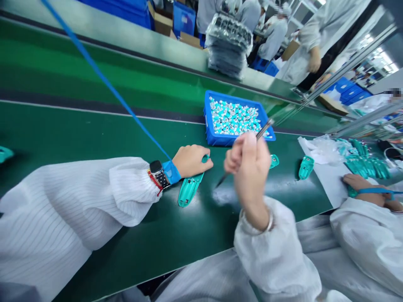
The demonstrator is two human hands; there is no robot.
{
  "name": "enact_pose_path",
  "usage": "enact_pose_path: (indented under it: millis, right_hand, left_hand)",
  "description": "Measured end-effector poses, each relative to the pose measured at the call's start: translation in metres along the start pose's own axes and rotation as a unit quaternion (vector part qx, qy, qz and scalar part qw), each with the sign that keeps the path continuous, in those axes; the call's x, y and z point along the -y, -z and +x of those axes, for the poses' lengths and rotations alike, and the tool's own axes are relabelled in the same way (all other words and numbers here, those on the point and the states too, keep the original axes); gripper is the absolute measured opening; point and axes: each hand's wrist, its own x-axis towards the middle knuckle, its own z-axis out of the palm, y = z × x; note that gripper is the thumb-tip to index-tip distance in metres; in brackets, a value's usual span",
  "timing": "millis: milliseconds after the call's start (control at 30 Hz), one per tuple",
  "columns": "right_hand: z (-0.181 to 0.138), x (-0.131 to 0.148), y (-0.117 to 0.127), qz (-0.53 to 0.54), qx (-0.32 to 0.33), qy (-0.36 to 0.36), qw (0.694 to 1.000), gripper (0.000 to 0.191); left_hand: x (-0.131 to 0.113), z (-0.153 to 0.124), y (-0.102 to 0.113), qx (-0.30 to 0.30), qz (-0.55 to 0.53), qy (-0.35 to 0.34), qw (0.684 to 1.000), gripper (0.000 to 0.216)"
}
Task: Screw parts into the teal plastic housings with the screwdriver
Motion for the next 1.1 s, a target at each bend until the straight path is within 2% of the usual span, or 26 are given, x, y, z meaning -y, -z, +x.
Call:
enact_pose_path:
  millis: [67,100,133,167,200,267,367,467,600,667,733,800,900,1000,1100]
  right_hand:
    - [0.036,0.003,0.026,-0.184,0.000,0.049,0.982,0.016]
    - [0.055,0.001,0.038,-0.309,0.027,0.052,0.949,0.013]
    - [0.074,-0.004,0.047,-0.432,0.061,0.055,0.898,0.009]
    - [0.091,-0.011,0.054,-0.539,0.115,0.055,0.832,0.008]
    - [0.107,-0.020,0.056,-0.578,0.143,0.055,0.802,0.006]
    - [0.131,-0.040,0.053,-0.613,0.203,0.059,0.761,0.008]
    - [0.150,-0.068,0.038,-0.632,0.269,0.069,0.724,0.018]
    - [0.156,-0.084,0.027,-0.658,0.291,0.076,0.690,0.023]
    - [0.159,-0.086,0.030,-0.672,0.287,0.082,0.678,0.026]
    - [0.159,-0.082,0.037,-0.671,0.269,0.089,0.686,0.023]
    - [0.159,-0.077,0.044,-0.664,0.249,0.095,0.698,0.020]
    - [0.158,-0.076,0.050,-0.655,0.246,0.093,0.708,0.021]
    - [0.160,-0.083,0.051,-0.642,0.274,0.073,0.712,0.029]
    - [0.166,-0.096,0.045,-0.630,0.293,0.053,0.717,0.029]
    - [0.172,-0.102,0.039,-0.610,0.294,0.045,0.734,0.028]
  left_hand:
    - [0.007,0.004,0.002,0.020,0.018,-0.012,1.000,0.027]
    - [0.010,0.008,0.003,0.040,0.016,-0.015,0.999,0.028]
    - [0.014,0.011,0.004,0.067,-0.001,-0.018,0.998,0.030]
    - [0.018,0.014,0.004,0.096,-0.031,-0.025,0.995,0.033]
    - [0.021,0.018,0.003,0.128,-0.072,-0.035,0.989,0.036]
    - [0.026,0.022,0.001,0.193,-0.174,-0.048,0.964,0.041]
    - [0.030,0.022,-0.001,0.266,-0.309,-0.013,0.913,0.040]
    - [0.026,0.017,0.002,0.301,-0.421,0.048,0.854,0.036]
    - [0.016,0.009,0.005,0.314,-0.548,0.128,0.765,0.037]
    - [0.010,0.004,0.005,0.316,-0.597,0.138,0.724,0.038]
    - [0.004,-0.002,0.003,0.316,-0.630,0.126,0.698,0.038]
    - [-0.003,-0.009,0.002,0.323,-0.643,0.098,0.687,0.035]
    - [-0.013,-0.019,-0.001,0.347,-0.651,0.067,0.672,0.031]
    - [-0.018,-0.027,-0.003,0.357,-0.656,0.062,0.662,0.030]
    - [-0.015,-0.031,-0.006,0.366,-0.653,0.075,0.658,0.030]
